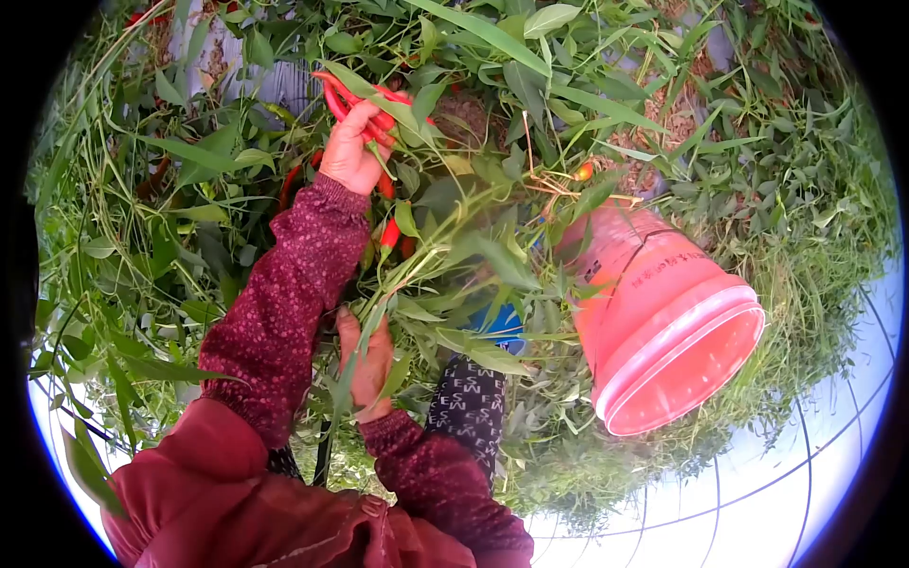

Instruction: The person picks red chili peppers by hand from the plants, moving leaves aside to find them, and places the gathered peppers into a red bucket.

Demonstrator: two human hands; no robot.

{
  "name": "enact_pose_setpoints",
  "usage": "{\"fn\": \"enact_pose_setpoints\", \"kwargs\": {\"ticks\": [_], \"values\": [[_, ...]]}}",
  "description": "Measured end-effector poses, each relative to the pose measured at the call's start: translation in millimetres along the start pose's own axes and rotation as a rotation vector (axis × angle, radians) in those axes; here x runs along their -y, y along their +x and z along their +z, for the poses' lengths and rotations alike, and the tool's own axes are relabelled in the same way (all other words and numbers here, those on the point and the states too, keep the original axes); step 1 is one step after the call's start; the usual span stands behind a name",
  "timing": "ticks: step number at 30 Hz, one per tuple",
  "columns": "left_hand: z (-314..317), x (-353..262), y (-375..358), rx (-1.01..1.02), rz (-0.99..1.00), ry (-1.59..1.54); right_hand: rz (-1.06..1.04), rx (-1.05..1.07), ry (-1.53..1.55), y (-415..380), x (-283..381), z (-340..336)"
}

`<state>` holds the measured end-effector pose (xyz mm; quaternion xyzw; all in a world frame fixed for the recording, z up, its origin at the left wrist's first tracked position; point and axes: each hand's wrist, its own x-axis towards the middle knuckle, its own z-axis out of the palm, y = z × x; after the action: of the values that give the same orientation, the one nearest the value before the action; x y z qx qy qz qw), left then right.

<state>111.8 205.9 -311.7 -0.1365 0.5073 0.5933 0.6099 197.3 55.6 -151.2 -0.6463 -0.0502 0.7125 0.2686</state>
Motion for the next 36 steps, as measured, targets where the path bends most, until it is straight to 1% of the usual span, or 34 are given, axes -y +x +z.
{"fn": "enact_pose_setpoints", "kwargs": {"ticks": [1,2,4,5,6,7,8,10,11,12,13,14,15,16,17,18,19,21,22,24,26,27,28,29,31,33,34,35,36], "values": [[6.7,-11.8,-3.4,0.082,-0.007,-0.115,0.054,-0.033,-0.095,-1.2,4.1,0.0],[1.4,-29.6,-2.3,0.072,0.043,-0.170,0.082,-0.050,-0.135,-2.4,5.5,-0.7],[-7.6,-67.5,-7.3,0.120,0.141,-0.108,0.105,-0.077,-0.193,-3.8,5.4,-2.1],[-9.4,-80.5,-14.4,0.116,0.130,-0.067,0.092,-0.083,-0.209,-2.0,2.6,-0.7],[-12.0,-87.5,-22.3,0.170,0.066,-0.057,0.096,-0.069,-0.194,-0.6,-5.8,-4.0],[-13.7,-89.6,-31.4,0.178,0.011,-0.021,0.210,-0.068,0.142,0.8,-16.9,-8.7],[-13.0,-89.5,-38.5,0.192,-0.043,0.011,0.231,-0.054,0.265,0.2,-27.0,-11.7],[-3.5,-91.4,-53.5,0.220,-0.067,0.037,0.279,-0.035,0.511,0.1,-24.5,-4.2],[2.3,-92.3,-57.6,0.227,-0.088,0.042,0.217,-0.090,0.305,2.3,-21.9,-2.4],[8.4,-92.9,-59.7,0.235,-0.111,0.046,0.154,-0.148,0.098,1.9,-3.8,7.0],[16.9,-93.8,-60.3,0.225,-0.131,0.048,0.167,-0.122,-0.041,-2.5,14.2,11.6],[27.4,-92.9,-61.3,0.281,-0.141,0.096,0.090,-0.110,0.008,0.0,3.4,9.6],[47.8,-92.0,-69.7,0.295,-0.167,0.165,0.014,-0.093,0.059,3.2,-7.1,7.6],[72.9,-89.9,-81.6,0.313,-0.191,0.236,0.042,-0.076,-0.145,9.0,-24.4,0.4],[99.0,-79.6,-95.4,0.364,-0.226,0.303,0.024,-0.052,-0.137,8.8,-30.4,1.1],[121.9,-69.6,-110.2,0.415,-0.250,0.374,-0.039,-0.051,-0.211,10.3,-33.4,0.4],[148.2,-52.5,-128.2,0.462,-0.272,0.430,-0.102,-0.055,-0.285,11.0,-36.0,-0.1],[179.3,-7.6,-155.6,0.542,-0.389,0.496,-0.144,-0.087,-0.284,21.2,-31.1,-5.6],[194.5,9.6,-172.1,0.734,-0.509,0.423,-0.134,-0.102,-0.243,27.3,-28.8,-9.7],[220.6,53.6,-211.1,0.873,-0.640,0.441,-0.121,-0.104,-0.180,38.8,-22.0,-15.7],[238.6,89.5,-241.8,1.100,-0.689,0.559,-0.084,-0.075,-0.118,32.4,-16.7,-15.2],[240.1,108.5,-255.7,1.137,-0.425,0.718,-0.058,-0.056,-0.093,26.4,-15.3,-10.9],[238.4,125.0,-265.1,1.116,-0.360,0.792,-0.040,-0.036,-0.089,22.4,-10.1,-9.2],[235.1,139.5,-282.9,0.987,-0.141,0.970,-0.022,-0.027,-0.079,17.6,-5.3,-5.7],[230.6,129.5,-272.5,0.832,0.085,1.138,0.016,-0.034,-0.072,11.9,0.8,-4.2],[218.5,105.5,-238.6,1.171,-0.226,0.835,0.027,-0.024,-0.107,5.1,1.4,-3.6],[214.4,80.1,-215.7,1.217,-0.237,0.869,0.025,-0.017,-0.129,1.3,1.7,-3.9],[194.3,74.0,-196.9,1.122,-0.114,0.678,-0.031,0.010,-0.217,-1.8,1.2,-1.8],[185.4,41.2,-168.7,1.095,-0.184,0.864,-0.143,0.045,-0.353,-4.7,-2.7,-2.5]]}}
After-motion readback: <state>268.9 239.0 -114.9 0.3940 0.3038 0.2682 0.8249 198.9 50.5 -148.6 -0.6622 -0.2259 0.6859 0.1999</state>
